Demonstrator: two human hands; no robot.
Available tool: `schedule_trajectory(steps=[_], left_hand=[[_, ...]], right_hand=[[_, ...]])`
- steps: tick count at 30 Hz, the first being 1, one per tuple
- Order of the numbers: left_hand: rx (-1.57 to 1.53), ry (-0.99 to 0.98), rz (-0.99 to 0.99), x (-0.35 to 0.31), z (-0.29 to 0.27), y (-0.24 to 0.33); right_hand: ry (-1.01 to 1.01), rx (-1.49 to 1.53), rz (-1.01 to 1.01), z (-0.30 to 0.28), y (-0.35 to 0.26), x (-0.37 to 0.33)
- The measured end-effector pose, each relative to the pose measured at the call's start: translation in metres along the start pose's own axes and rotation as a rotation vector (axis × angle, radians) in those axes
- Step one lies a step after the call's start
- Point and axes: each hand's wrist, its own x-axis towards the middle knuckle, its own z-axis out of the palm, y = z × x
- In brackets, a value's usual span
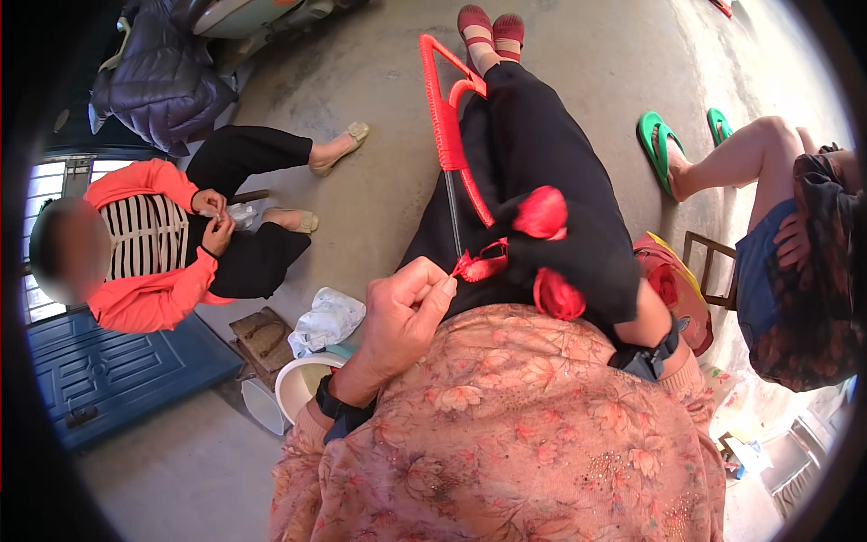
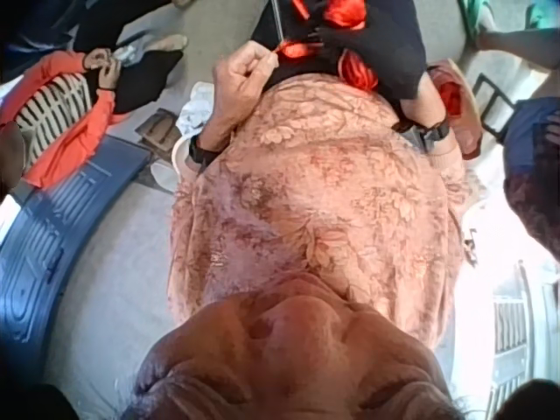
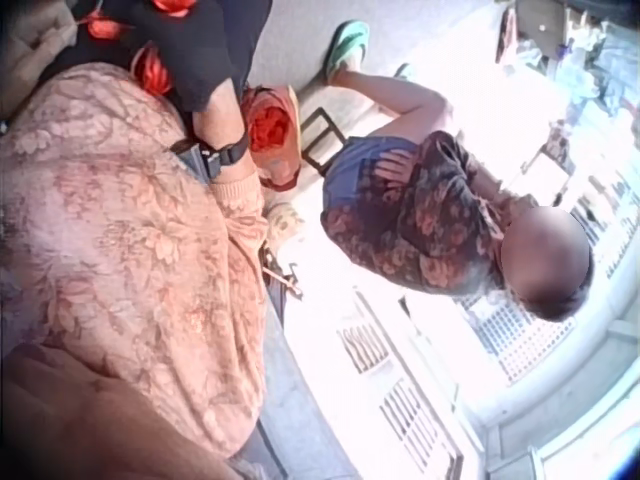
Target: Wind a long red synthetic rope around a red plastic frame or spool.
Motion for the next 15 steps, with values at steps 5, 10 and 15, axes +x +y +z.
schedule_trajectory(steps=[5,10,15], left_hand=[[0.006,-0.022,0.056,-0.003,-0.002,0.001],[0.057,-0.053,0.185,-0.002,0.002,-0.002],[0.047,-0.066,0.158,0.000,-0.003,-0.005]], right_hand=[[0.115,-0.106,-0.087,-0.054,-0.012,-0.013],[0.300,-0.324,-0.303,-0.168,-0.025,-0.019],[0.448,-0.537,-0.542,-0.299,-0.038,-0.046]])
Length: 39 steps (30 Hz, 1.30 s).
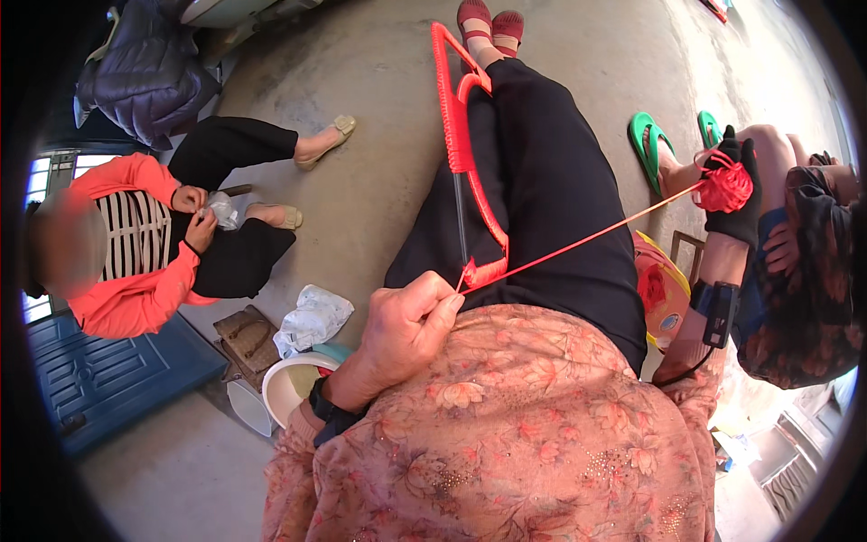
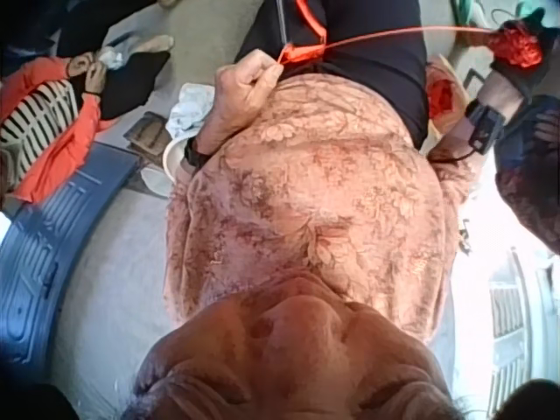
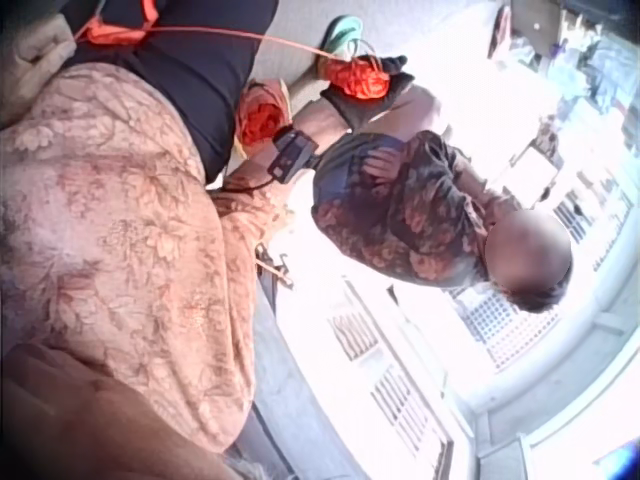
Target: Wind a long red synthetic rope around a red plastic frame or spool.
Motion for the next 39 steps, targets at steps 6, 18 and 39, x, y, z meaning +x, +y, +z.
schedule_trajectory(steps=[6,18,39], left_hand=[[0.028,-0.022,-0.028,-0.002,-0.007,-0.005],[-0.464,0.579,0.002,0.051,-0.018,-0.010],[-1.299,0.168,-0.193,0.037,-0.056,-0.013]], right_hand=[[0.150,-0.201,-0.259,-0.038,0.005,0.013],[-0.391,-0.157,0.180,0.217,-0.138,-0.053],[-0.237,-0.289,-0.206,0.255,-0.163,-0.036]])
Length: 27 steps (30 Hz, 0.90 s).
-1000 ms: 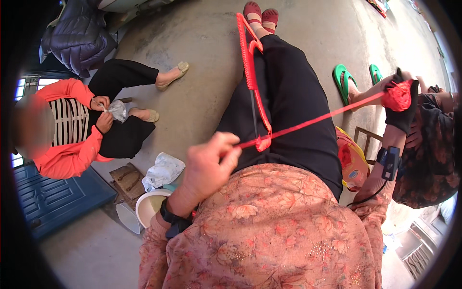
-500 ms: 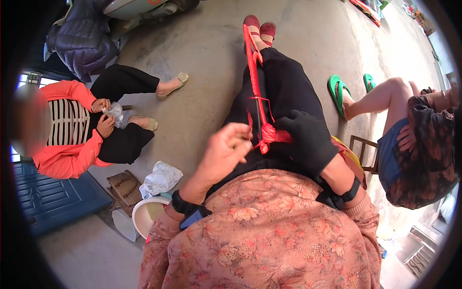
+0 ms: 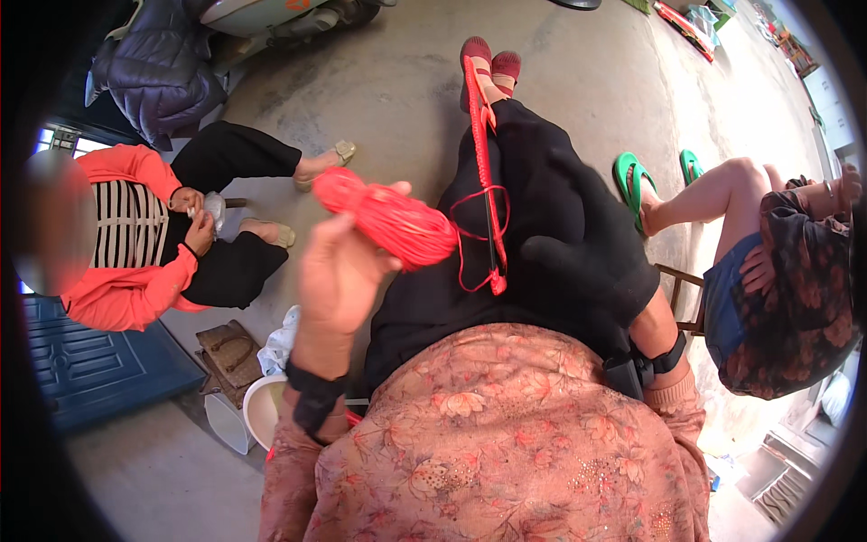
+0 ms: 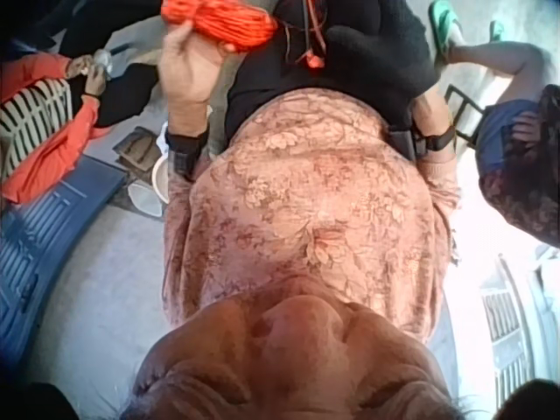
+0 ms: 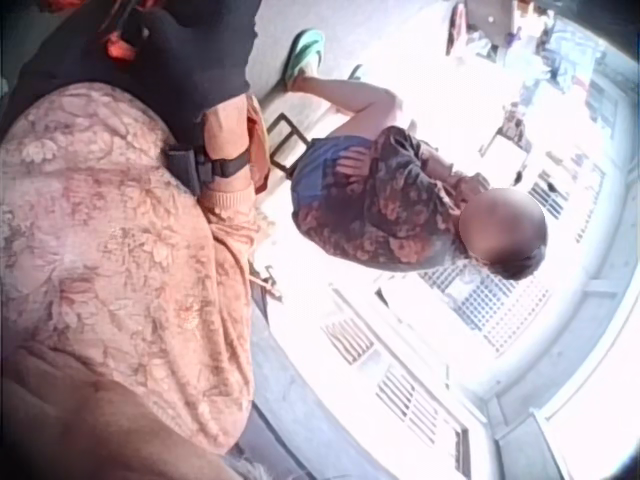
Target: Wind a long red synthetic rope around a red plastic frame or spool.
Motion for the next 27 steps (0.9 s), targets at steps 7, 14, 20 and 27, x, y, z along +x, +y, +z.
schedule_trajectory(steps=[7,14,20,27], left_hand=[[-0.032,-0.670,0.285,-0.042,0.048,0.107],[0.264,-0.080,0.288,-0.054,0.012,0.095],[0.648,0.073,-0.029,-0.015,-0.012,-0.013],[0.996,-0.058,0.057,0.001,0.021,-0.075]], right_hand=[[-0.379,-0.214,-0.581,0.038,-0.033,0.044],[-0.380,1.393,0.201,-0.028,-0.038,-0.018],[-0.334,1.443,0.226,-0.046,-0.039,-0.082],[-0.597,1.286,-0.121,-0.061,-0.038,-0.110]])
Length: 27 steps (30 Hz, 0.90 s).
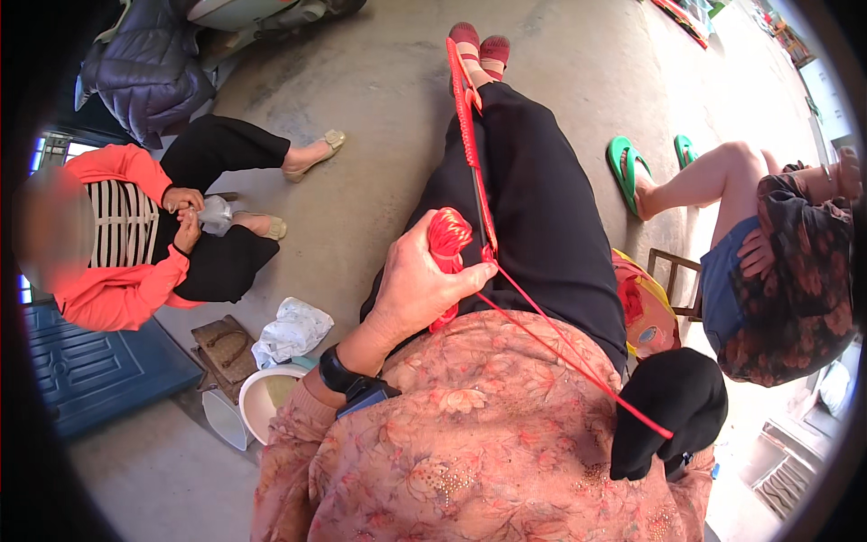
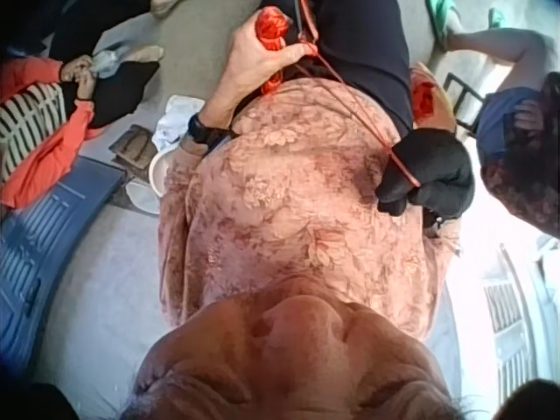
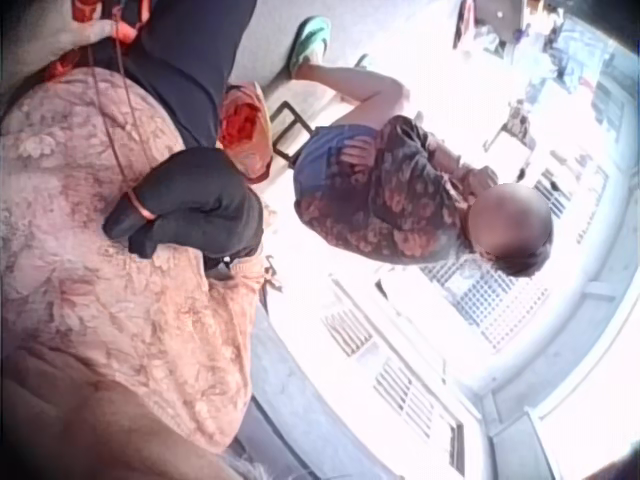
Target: Wind a long red synthetic rope around a red plastic frame or spool.
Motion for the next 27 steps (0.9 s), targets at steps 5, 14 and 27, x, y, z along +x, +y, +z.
schedule_trajectory(steps=[5,14,27], left_hand=[[0.151,0.051,0.009,-0.001,-0.001,-0.003],[-0.291,0.209,0.126,0.001,-0.042,0.013],[-0.018,0.048,0.132,0.022,-0.006,0.006]], right_hand=[[0.605,-0.420,0.145,0.010,-0.023,-0.004],[0.774,-1.537,0.213,-0.092,0.033,0.032],[0.450,-1.169,0.380,-0.086,0.059,0.072]])
